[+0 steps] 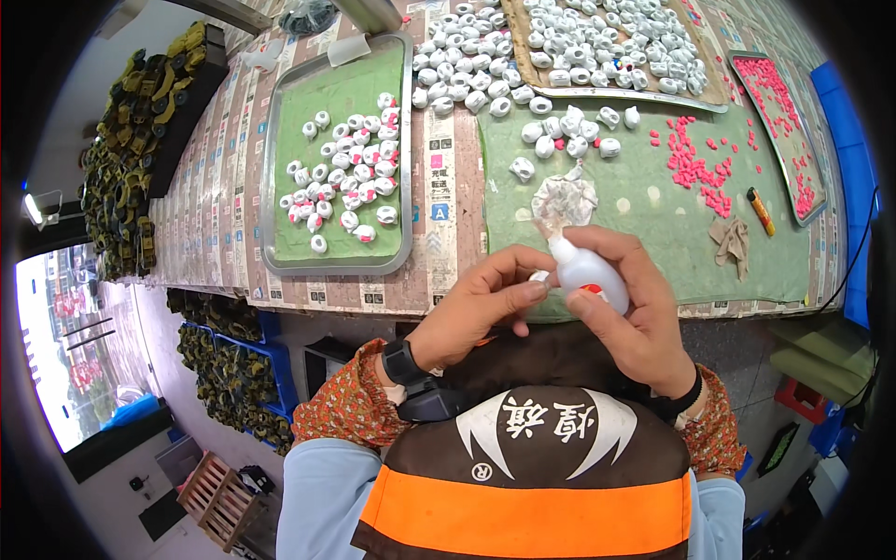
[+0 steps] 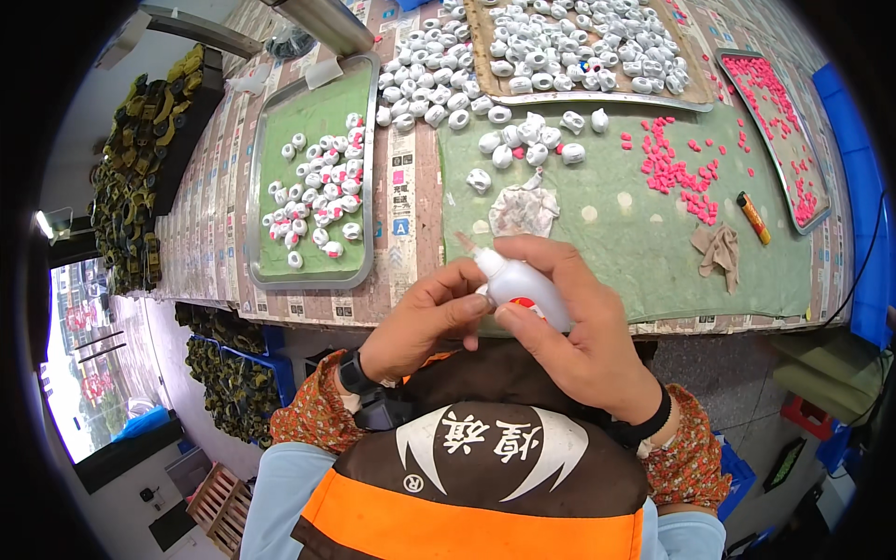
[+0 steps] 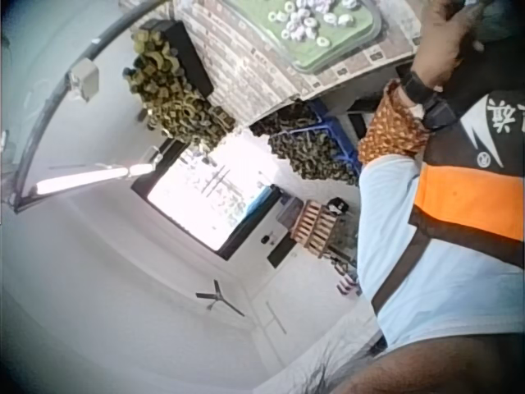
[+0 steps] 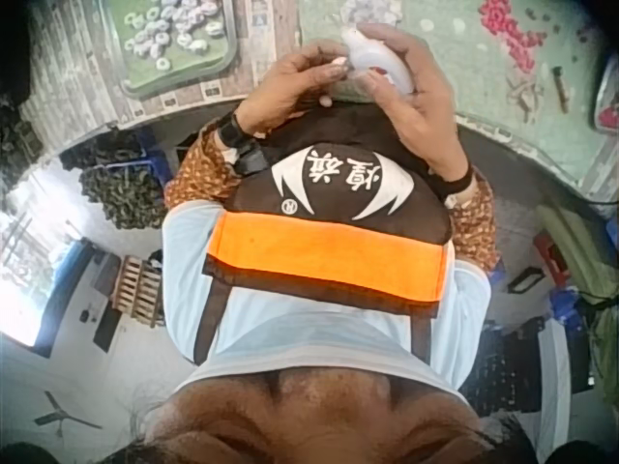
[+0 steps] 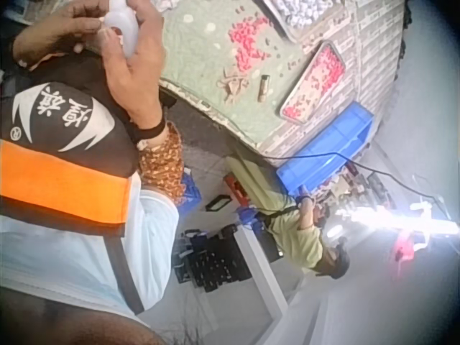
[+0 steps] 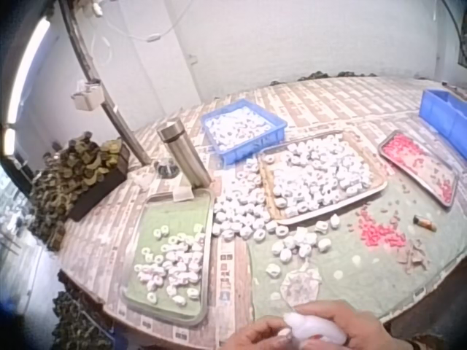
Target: Glue small pink parts onto white plastic components to assemble a toy.
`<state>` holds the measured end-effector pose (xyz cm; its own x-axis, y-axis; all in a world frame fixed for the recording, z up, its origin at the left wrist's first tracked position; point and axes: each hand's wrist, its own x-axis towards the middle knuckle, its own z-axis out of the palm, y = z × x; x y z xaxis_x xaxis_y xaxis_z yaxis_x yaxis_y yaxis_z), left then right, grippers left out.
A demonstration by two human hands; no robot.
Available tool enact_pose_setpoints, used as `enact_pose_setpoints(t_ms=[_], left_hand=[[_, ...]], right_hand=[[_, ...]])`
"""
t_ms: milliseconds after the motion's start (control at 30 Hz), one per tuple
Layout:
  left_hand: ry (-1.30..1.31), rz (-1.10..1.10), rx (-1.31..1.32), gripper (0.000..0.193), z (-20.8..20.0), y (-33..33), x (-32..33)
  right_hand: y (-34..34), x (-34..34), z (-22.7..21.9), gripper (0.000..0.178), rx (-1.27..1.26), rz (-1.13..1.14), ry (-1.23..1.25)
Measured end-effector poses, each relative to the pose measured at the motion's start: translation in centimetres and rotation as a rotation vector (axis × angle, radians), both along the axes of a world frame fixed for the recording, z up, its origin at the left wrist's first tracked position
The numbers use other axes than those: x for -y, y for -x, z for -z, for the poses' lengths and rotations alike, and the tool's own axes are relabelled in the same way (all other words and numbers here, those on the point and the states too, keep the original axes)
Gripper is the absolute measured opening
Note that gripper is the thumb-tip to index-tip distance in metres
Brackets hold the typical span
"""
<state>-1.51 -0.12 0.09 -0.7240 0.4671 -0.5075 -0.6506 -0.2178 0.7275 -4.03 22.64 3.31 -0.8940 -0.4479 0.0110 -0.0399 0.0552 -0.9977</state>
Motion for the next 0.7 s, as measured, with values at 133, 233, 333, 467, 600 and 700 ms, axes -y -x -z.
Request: enact_pose_setpoints(t_ms=[133, 233, 333, 467, 600, 700], left_hand=[[-0.164, -0.189, 0.071, 0.032, -0.6, 0.0, 0.6], [-0.156, -0.220, 0.043, 0.034, -1.1, 0.2, 0.8], [-0.062, -0.212, 0.007, 0.036, -1.7, 0.3, 0.6], [0.086, -0.177, -0.069, 0.037, -1.1, 0.1, 0.6], [0.073, -0.214, -0.092, 0.033, -0.7, -0.2, 0.5], [0.080, -0.198, -0.101, 0.030, -0.8, -0.2, 0.4]], right_hand=[[-0.1, -0.1, -0.9, 0.039, 0.048, 0.121, 0.039], [-0.6, -0.7, -1.2, 0.036, 0.022, 0.170, 0.023], [-0.7, -1.6, -0.5, 0.038, -0.310, 0.127, -0.136], [-0.7, -1.8, -1.5, 0.037, -0.486, 0.067, -0.178], [-0.9, -1.8, -1.9, 0.032, -0.561, 0.060, -0.222], [-1.0, -1.6, -1.8, 0.031, -0.608, 0.085, -0.235]])
